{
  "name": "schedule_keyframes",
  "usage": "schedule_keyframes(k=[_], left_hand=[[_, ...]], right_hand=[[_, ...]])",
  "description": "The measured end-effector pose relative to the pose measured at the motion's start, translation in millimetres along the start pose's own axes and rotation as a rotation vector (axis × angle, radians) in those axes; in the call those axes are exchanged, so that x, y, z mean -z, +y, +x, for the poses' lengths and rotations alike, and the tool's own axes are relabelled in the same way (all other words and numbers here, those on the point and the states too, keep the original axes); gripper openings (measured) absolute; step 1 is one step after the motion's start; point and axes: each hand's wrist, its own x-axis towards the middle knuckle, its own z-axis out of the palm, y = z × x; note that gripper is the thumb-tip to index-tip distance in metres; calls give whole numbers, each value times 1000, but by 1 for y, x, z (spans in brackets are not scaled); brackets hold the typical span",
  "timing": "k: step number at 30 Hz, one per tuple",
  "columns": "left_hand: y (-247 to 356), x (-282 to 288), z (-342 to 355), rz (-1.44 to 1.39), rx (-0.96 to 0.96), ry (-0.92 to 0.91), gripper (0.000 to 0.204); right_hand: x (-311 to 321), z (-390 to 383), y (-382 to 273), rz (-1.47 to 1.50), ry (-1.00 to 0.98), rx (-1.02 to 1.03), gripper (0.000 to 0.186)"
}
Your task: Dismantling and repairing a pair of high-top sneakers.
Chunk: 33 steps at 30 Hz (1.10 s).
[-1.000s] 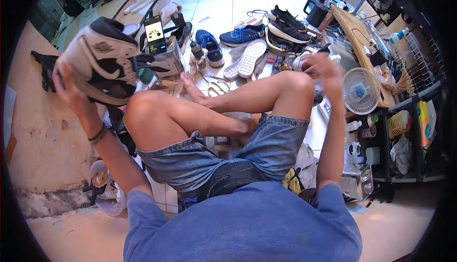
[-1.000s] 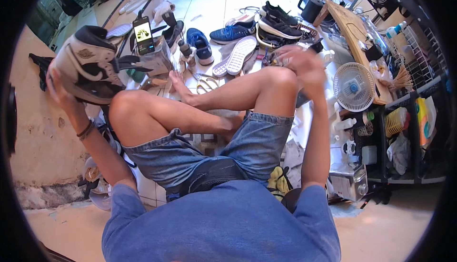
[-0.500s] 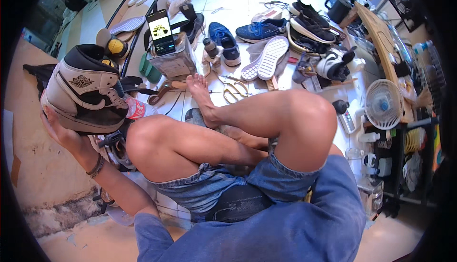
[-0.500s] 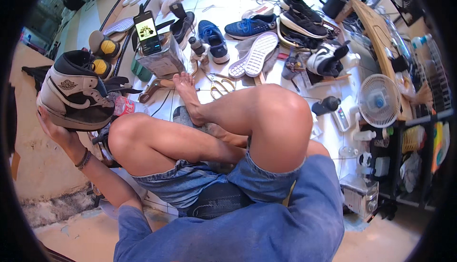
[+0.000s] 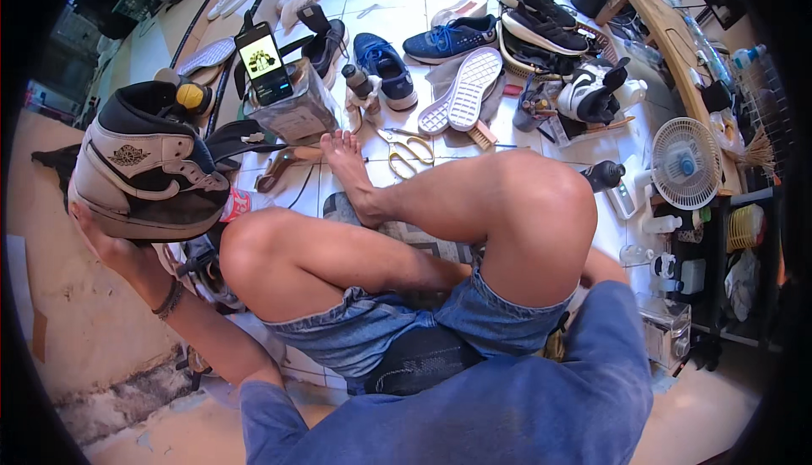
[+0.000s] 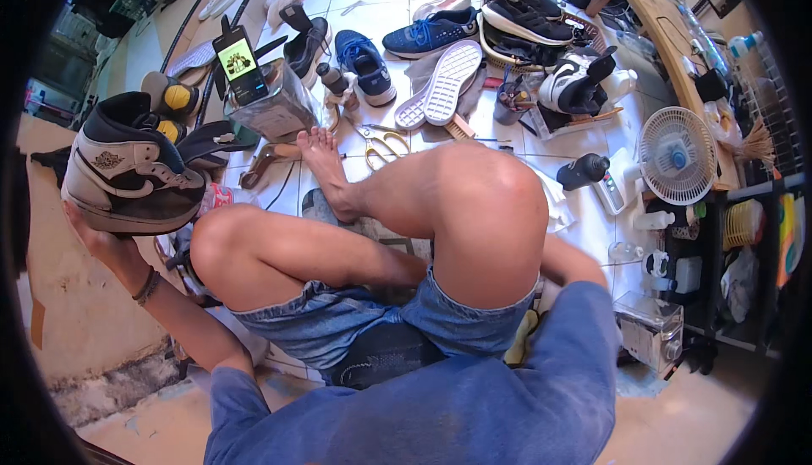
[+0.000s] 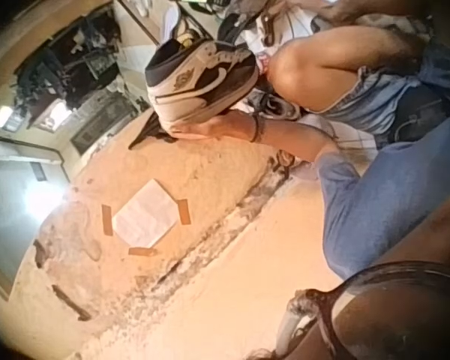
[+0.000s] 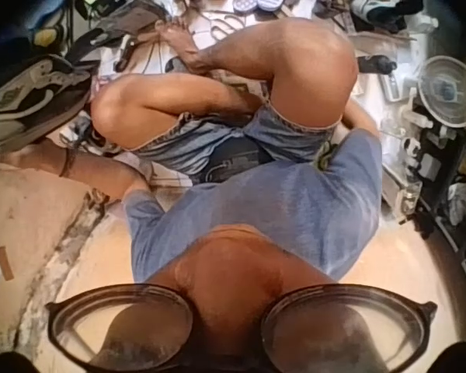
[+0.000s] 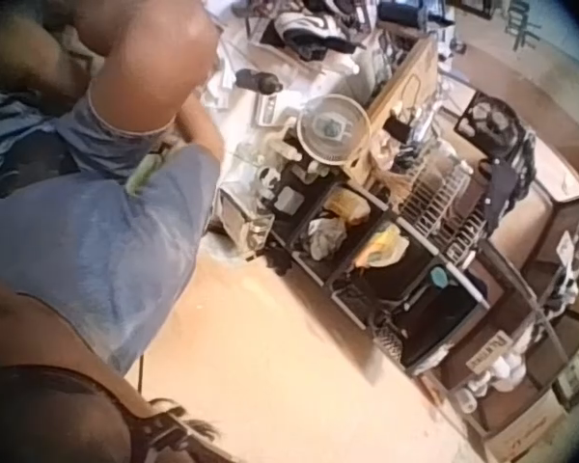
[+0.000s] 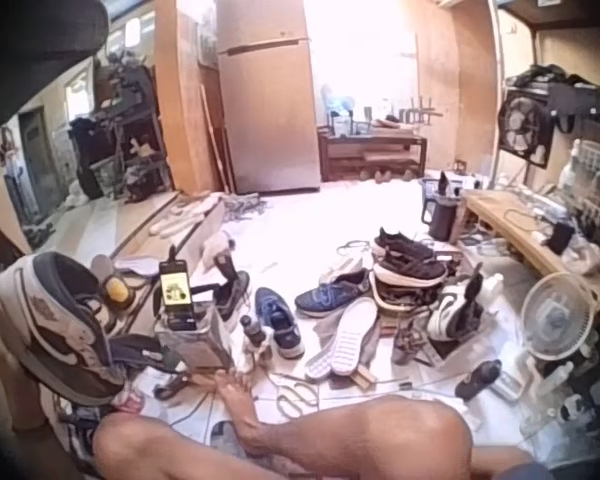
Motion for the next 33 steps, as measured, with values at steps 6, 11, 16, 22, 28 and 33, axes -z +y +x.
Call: schedule_keyframes(k=[6, 11, 16, 22, 28, 33], left_hand=[[21, -3, -13, 14, -146, -148, 55], [24, -10, -14, 30, -164, -123, 48], [63, -8, -20, 19, -267, -166, 47], [68, -7, -15, 8, -369, -153, 43], [94, 6, -23, -70, -291, -124, 44], [62, 2, -8, -157, -286, -174, 47]], right_hand=[[-46, 9, 0, -1, 61, -53, 25], [-101, -44, 3, 104, 83, -75, 24], [-102, 2, 8, 145, 78, -62, 23], [-135, -70, 8, 198, 87, -11, 23], [-113, -52, 26, 159, 66, 13, 22], [136, 28, 84, -7, 143, -63, 21]])
